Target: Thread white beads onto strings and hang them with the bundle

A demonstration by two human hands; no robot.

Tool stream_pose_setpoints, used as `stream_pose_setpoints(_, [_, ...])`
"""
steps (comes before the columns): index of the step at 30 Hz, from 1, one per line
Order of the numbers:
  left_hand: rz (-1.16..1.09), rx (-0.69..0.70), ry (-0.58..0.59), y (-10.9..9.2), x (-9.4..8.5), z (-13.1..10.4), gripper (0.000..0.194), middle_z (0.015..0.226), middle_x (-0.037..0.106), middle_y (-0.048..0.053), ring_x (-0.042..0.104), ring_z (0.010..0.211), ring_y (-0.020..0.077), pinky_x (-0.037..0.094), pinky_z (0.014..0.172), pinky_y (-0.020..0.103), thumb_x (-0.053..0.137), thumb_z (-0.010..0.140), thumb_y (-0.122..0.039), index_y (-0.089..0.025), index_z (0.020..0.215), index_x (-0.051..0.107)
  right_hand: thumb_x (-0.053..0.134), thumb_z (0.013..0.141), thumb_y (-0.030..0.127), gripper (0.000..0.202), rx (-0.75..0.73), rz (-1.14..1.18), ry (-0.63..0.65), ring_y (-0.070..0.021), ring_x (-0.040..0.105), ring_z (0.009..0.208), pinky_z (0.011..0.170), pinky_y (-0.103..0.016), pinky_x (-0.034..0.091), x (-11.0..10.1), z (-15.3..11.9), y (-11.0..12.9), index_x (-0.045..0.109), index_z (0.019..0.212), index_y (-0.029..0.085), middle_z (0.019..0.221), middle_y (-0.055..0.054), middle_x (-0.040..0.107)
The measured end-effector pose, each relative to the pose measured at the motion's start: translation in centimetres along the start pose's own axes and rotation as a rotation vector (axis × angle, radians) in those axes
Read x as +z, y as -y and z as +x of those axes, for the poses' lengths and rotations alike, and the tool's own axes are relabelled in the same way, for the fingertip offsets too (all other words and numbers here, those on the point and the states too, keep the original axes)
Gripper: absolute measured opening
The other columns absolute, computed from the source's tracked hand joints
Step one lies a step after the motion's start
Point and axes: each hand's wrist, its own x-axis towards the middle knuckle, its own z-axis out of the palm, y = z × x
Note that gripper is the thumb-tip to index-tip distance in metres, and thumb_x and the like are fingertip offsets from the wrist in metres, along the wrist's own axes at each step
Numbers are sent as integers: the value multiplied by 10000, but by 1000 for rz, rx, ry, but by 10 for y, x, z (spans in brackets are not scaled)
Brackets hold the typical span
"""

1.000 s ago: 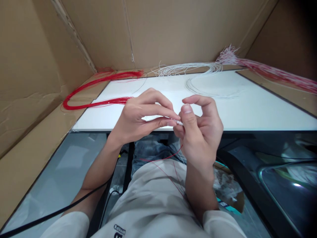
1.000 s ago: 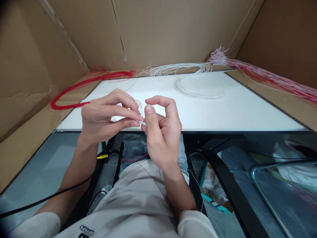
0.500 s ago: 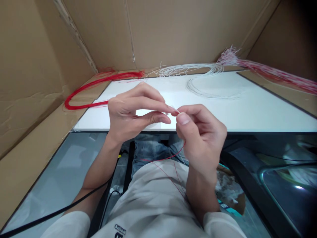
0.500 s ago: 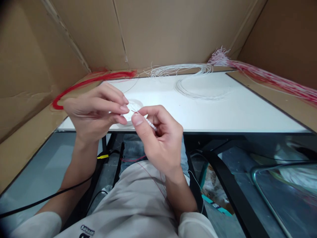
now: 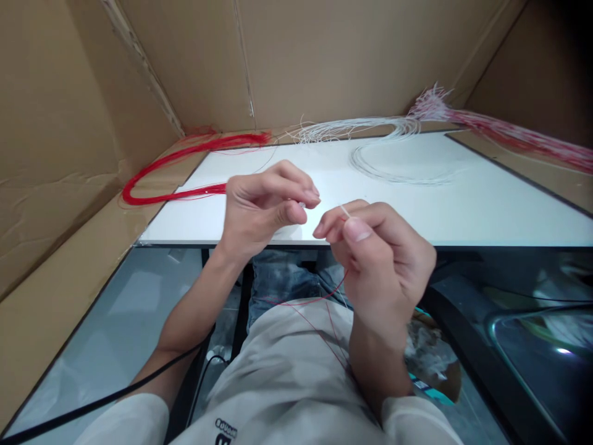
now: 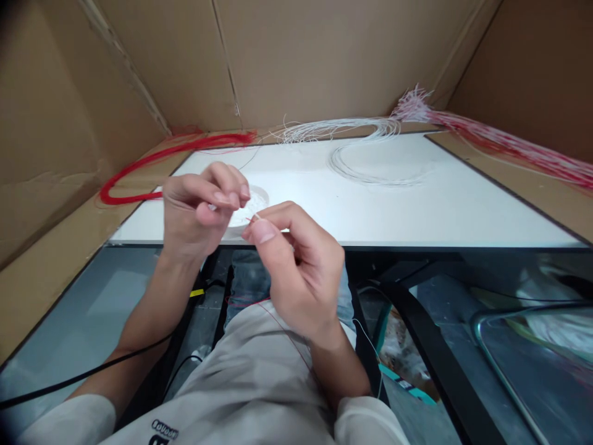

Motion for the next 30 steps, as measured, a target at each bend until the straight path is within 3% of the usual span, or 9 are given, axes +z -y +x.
stream_pose_setpoints(5, [-175,-293,11,12,14,-11,452,846,665,-1,683,822,132,579,645,287,778,821,-710,-274,771,671,612,993,187,207,-122,-22,1,-157,613,765,719,-331,499,6,-4,-1,674,798,221,773,2,656])
stream_pose_setpoints(10, [-140,-425,40,17,12,-17,583,883,632,17,652,873,158,575,685,335,715,761,-849,-276,812,619,610,999,195,223,-109,-53,24,-159,620,780,737,-327,509,6,-5,0,668,786,224,775,3,656])
stream_pose_setpoints(17, [-378,-335,39,7,17,-12,271,835,633,-4,640,832,114,503,607,258,830,876,-509,-283,780,714,609,996,139,228,-100,-39,17,-127,590,746,746,-307,507,6,-5,0,664,783,198,763,17,647])
stream_pose_setpoints(24, [-472,-408,13,2,18,-8,135,817,670,11,631,759,99,454,549,211,840,874,-468,-344,820,839,607,1006,144,229,-89,-11,24,-128,592,756,729,-304,492,5,-5,1,672,791,188,776,10,655])
stream_pose_setpoints(30, [-479,-393,31,2,15,-9,55,831,677,12,652,840,105,542,716,230,850,873,-433,-380,858,858,607,1001,146,232,-66,-16,31,-133,575,740,699,-314,472,4,-5,1,671,784,196,750,14,637])
